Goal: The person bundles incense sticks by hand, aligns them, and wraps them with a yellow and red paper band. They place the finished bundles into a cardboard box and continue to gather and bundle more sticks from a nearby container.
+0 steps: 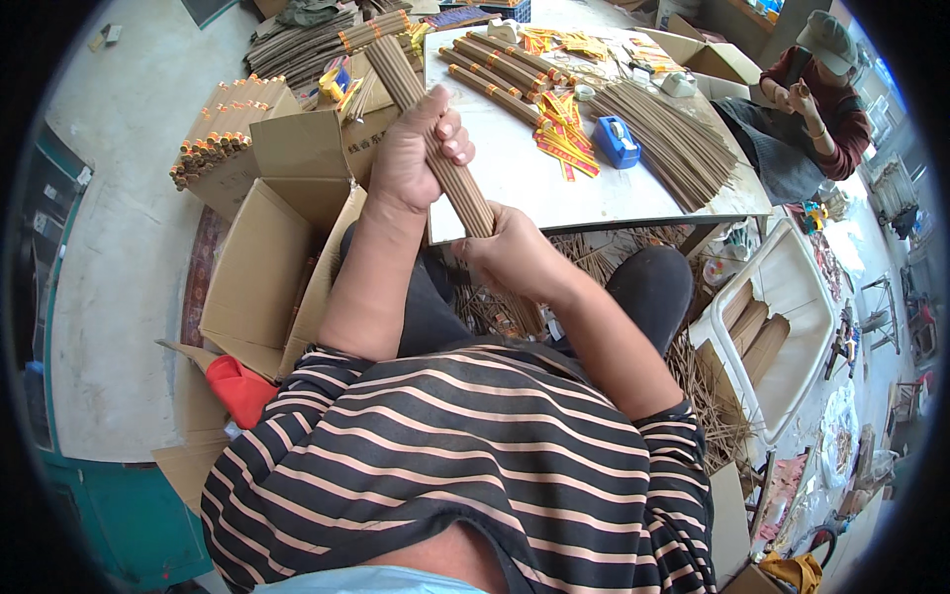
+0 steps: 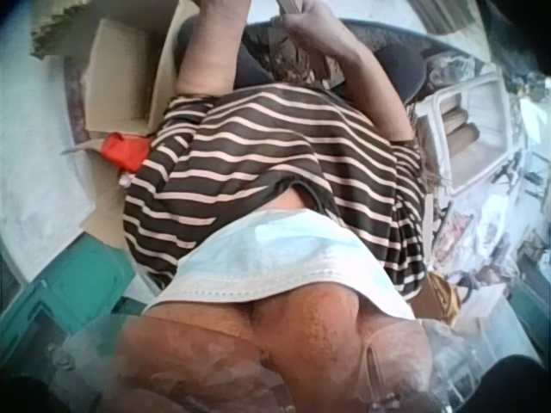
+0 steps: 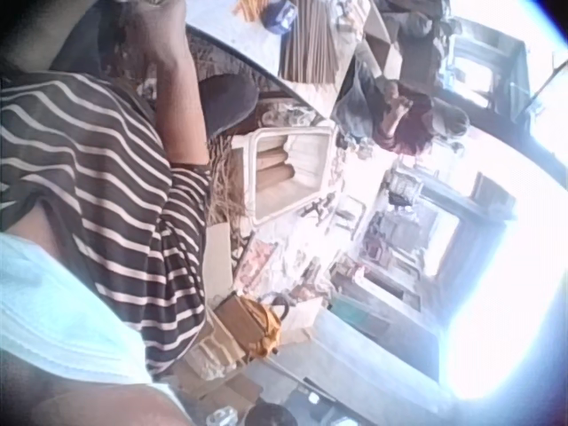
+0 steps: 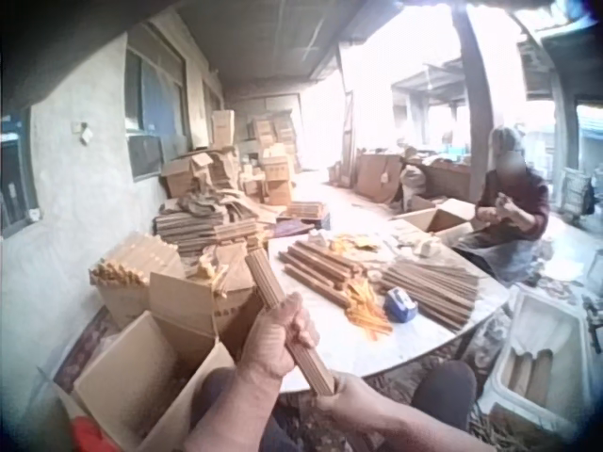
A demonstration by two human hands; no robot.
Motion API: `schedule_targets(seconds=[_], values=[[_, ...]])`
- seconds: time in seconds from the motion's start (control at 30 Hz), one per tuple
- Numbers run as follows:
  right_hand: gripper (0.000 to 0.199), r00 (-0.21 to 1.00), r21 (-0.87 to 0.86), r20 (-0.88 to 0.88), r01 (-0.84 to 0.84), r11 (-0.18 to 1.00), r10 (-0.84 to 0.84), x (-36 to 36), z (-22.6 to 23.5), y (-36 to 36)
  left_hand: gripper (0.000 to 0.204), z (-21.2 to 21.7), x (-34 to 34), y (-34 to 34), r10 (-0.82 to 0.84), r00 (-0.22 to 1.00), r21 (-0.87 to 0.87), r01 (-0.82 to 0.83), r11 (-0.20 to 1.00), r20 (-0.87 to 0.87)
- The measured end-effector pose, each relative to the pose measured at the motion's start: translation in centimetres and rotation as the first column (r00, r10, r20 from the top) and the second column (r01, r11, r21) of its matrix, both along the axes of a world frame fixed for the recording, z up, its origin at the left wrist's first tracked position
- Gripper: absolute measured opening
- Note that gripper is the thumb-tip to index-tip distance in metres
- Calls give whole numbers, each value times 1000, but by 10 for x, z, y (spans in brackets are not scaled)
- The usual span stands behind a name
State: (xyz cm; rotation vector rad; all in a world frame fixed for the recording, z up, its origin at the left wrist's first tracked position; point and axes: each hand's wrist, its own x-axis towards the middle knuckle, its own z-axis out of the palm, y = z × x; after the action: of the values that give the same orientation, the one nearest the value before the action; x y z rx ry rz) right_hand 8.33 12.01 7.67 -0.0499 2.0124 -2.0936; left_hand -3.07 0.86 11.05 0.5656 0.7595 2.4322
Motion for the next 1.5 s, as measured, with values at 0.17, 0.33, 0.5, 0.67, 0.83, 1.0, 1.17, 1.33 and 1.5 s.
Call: schedule_targets(seconds=[0.17,0.33,0.5,0.67,0.83,1.0,1.17,1.33,1.5], values=[[13,997,-25,73,12,1000,-10,1,12,-1,28,-5,-7,1,23,1000,-5,-23,1000,6],[17,984,238,-108,166,957,-144,-14,-6,7,27,0,-4,17,300,954,-159,-296,942,3],[15,970,-252,185,-107,962,157,-20,-8,22,26,-21,-27,17,-79,996,67,76,995,51],[14,956,356,-237,250,900,-171,-41,-47,30,27,-29,-29,43,257,965,-266,-236,935,45],[13,964,-290,239,-41,956,114,-39,-28,49,23,-51,-45,48,-190,971,93,177,980,144],[13,989,317,-21,149,937,-150,-56,-46,46,21,-55,-51,60,307,937,-291,-251,923,166],[13,946,-289,308,-9,957,102,-63,-22,49,23,-59,-68,49,-155,967,45,149,988,200],[13,963,-19,266,59,998,-52,-80,-37,36,25,-68,-80,44,94,960,-191,-44,981,262],[12,975,108,202,71,992,-92,-101,-43,27,24,-67,-95,42,109,958,-167,-65,984,267]])
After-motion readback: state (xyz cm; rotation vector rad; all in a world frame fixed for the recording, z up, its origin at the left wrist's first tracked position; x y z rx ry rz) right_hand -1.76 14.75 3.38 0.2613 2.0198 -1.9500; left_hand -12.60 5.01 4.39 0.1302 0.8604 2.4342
